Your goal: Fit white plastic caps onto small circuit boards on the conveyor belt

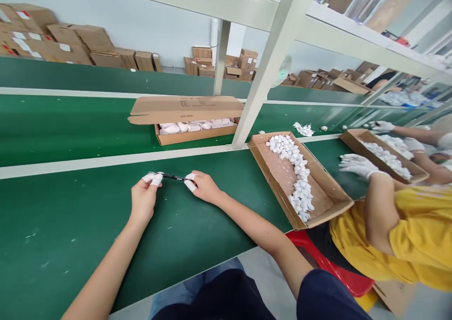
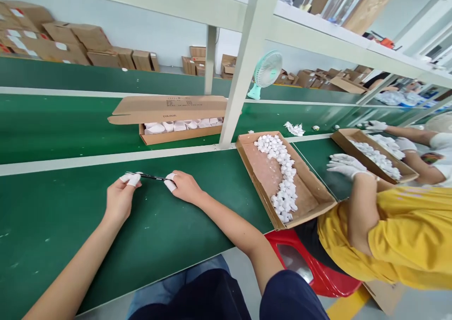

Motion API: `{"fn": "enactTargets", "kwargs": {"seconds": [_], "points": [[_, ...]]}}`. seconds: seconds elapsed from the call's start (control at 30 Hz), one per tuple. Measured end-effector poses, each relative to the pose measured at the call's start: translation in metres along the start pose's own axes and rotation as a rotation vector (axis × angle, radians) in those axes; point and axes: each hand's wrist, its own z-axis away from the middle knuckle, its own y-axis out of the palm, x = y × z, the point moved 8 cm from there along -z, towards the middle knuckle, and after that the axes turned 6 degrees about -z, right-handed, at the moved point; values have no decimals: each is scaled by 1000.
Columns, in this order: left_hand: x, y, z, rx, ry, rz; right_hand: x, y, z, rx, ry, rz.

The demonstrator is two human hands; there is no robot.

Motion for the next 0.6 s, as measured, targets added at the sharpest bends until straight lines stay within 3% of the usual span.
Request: {"fn": "enactTargets", "kwargs": {"seconds": [0.13, 0.37, 0.6], "points": [[9, -1, -5, -48, -54, 95, -5, 0, -2, -26, -26, -64], [3, 3, -5, -50, -62, 171, -22, -6, -7, -51, 67, -349], [2, 4, -5, -62, -79, 179, -27, -15, -8, -120, 153, -458]]}}
